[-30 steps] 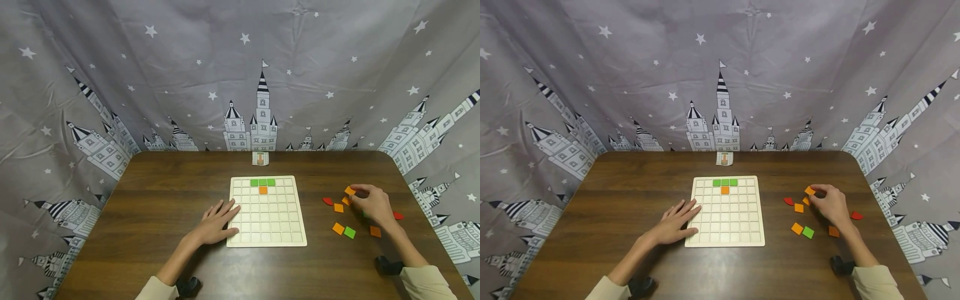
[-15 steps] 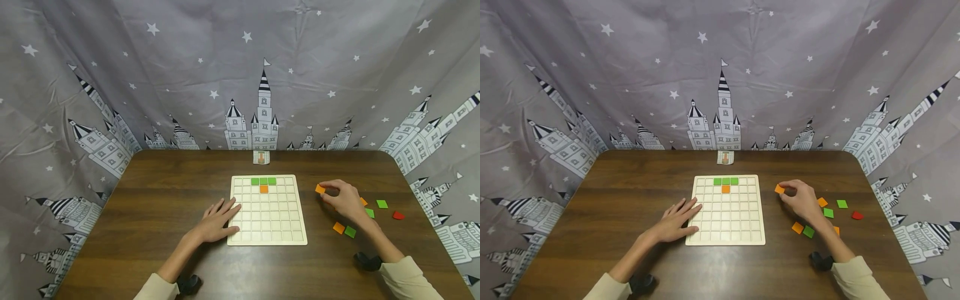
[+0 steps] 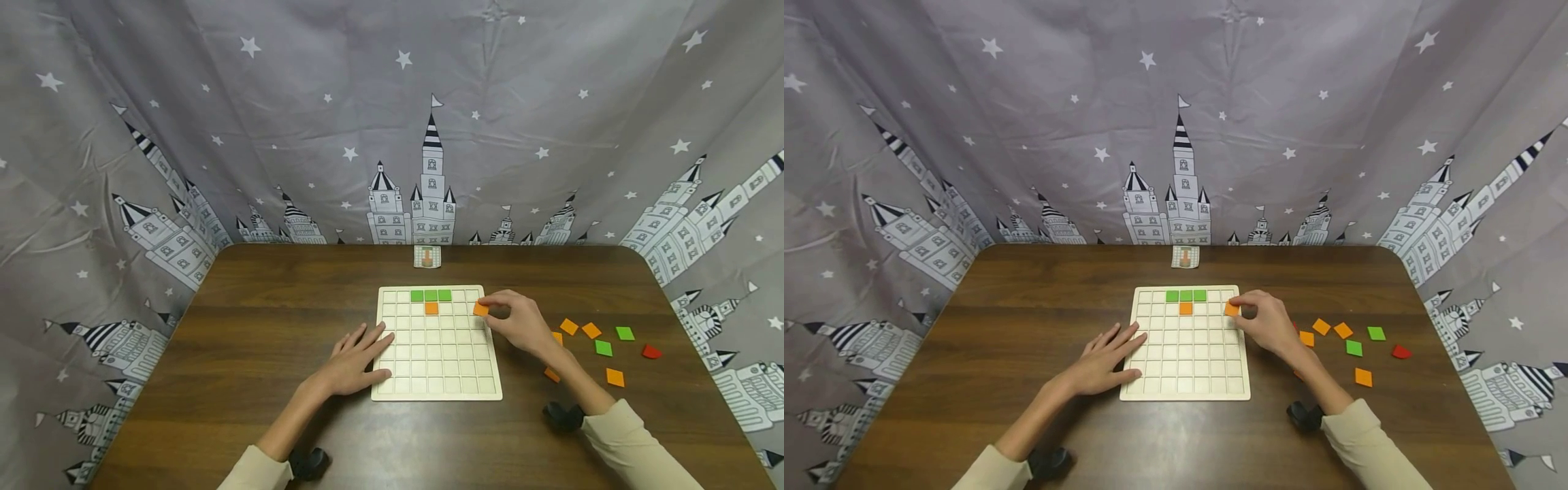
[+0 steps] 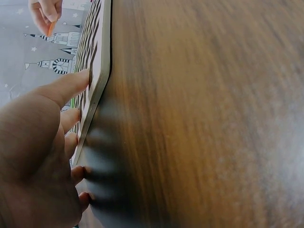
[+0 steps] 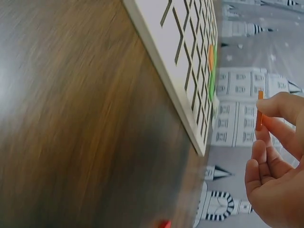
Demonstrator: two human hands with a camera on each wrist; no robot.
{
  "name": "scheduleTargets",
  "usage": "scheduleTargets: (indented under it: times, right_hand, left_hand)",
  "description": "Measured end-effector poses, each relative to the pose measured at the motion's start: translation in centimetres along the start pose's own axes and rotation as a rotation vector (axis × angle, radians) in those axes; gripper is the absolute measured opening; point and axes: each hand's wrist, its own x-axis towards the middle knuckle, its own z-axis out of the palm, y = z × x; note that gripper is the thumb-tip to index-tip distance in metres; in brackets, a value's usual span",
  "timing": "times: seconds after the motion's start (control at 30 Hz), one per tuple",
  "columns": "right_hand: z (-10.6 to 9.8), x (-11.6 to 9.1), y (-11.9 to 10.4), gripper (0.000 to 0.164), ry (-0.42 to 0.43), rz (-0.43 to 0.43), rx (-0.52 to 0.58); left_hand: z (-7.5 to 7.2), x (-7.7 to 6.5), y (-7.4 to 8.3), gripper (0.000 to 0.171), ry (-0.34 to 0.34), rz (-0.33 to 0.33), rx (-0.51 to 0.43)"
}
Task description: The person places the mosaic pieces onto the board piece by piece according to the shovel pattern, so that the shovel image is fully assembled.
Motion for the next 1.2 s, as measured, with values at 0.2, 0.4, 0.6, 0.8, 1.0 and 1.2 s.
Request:
scheduleTargets:
  times: [0.2, 0.4, 0.6, 0.8, 1.0, 1.2]
  right_hand:
    - [1.6, 0.7, -0.5, 0.028, -0.021, -0.023, -0.003]
    - [3.1, 1.2, -0.8, 0.028, -0.058, -0.024, 0.011]
    - [4.5, 1.8, -1.4, 0.026, -0.097, -0.043, 0.013]
    - [5.6, 2.4, -1.6, 0.034, -0.144, -0.032, 0.007]
    - [6.0, 2.7, -2.0, 0.037, -0.180, -0.009, -0.022]
    - [6.4, 3.2, -2.2, 0.035, -0.203, -0.005, -0.045]
  left_hand:
    - [0.0, 0.1, 0.0, 0.067, 0.001, 0.002, 0.002]
    - [0.1, 0.2, -0.2, 0.068, 0.004, 0.004, 0.009]
    - [0.1, 0.1, -0.1, 0.068, 0.000, 0.001, 0.005]
    - [0.1, 0.0, 0.0, 0.068, -0.001, -0.003, 0.006]
    - [0.0, 0.0, 0.0, 0.068, 0.002, -0.005, 0.004]
    - [0.0, 0.0, 0.0, 0.067, 0.002, -0.003, 0.012]
